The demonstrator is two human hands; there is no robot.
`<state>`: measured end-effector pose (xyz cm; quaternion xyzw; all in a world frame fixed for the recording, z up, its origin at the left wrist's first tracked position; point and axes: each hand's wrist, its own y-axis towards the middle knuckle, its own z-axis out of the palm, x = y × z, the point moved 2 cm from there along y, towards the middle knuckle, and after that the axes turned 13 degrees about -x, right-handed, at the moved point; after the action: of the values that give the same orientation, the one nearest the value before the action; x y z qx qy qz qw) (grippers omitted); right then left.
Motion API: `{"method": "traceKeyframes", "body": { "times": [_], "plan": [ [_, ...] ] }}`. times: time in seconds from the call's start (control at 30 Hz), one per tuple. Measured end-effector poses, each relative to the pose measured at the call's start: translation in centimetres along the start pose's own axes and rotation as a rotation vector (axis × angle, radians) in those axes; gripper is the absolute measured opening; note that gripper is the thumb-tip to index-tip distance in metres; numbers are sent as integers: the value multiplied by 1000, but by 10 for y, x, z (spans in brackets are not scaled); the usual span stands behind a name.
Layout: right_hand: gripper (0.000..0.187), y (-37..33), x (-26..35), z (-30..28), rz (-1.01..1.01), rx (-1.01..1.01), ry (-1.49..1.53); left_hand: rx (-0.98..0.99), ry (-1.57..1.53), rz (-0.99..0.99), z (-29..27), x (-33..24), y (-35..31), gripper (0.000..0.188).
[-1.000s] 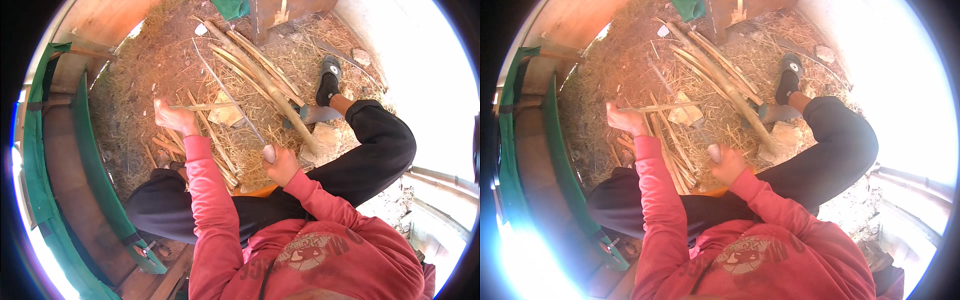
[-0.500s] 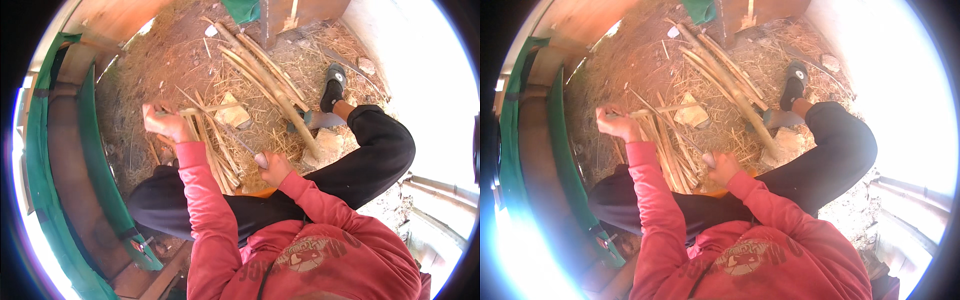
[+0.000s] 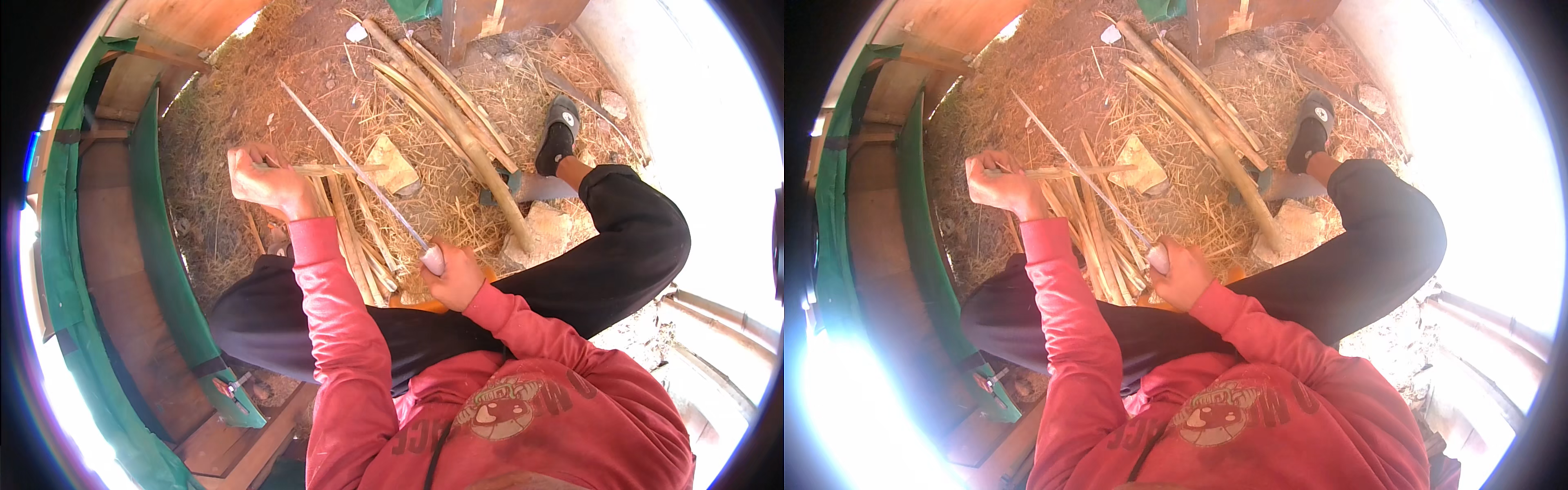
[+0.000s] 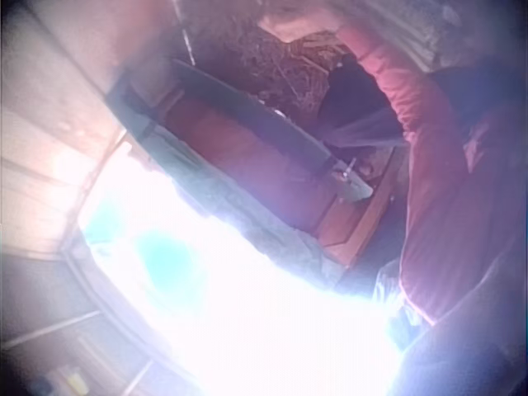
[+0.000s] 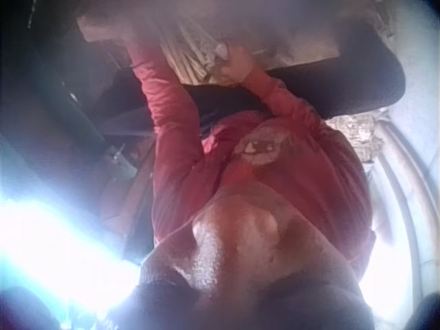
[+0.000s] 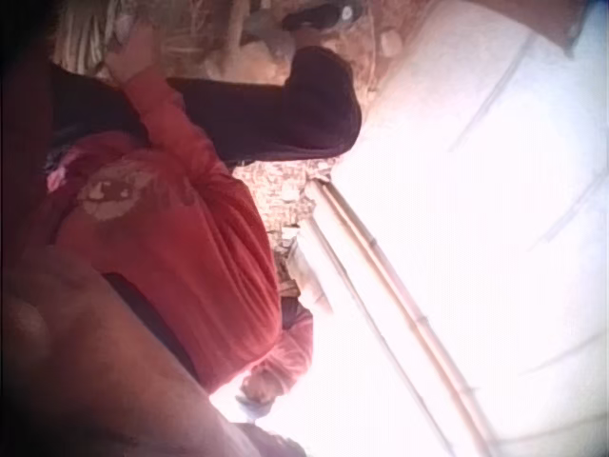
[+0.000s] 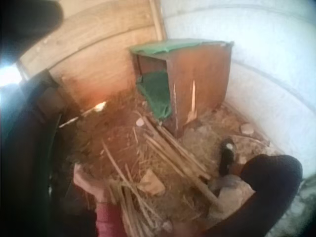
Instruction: The person sits on the ground and uses a knife to shave thin strips from a wooden stick. They hold the stick in their left hand and repeatedly draw the knife along its length to remove the outer layer, creating a pile of wood shavings.
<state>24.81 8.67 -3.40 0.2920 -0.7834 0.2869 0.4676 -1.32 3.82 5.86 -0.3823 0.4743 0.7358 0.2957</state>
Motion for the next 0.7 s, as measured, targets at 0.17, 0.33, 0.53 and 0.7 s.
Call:
{"method": "traceKeyframes", "body": {
  "times": [0.17,0.33,0.53,0.7],
  "plan": [
    [28,4,-41,23,14,4,-177,-156,-57,-46,-9,10,6,26],
    [26,-3,-12,13,-110,4,-120,-99,98,141,-11,5,-2,32],
    [31,8,-74,25,48,-66,-381,-171,19,51,-9,11,4,30],
    [31,8,-21,16,18,34,-151,-147,126,81,-17,16,11,29]
  ]
}}
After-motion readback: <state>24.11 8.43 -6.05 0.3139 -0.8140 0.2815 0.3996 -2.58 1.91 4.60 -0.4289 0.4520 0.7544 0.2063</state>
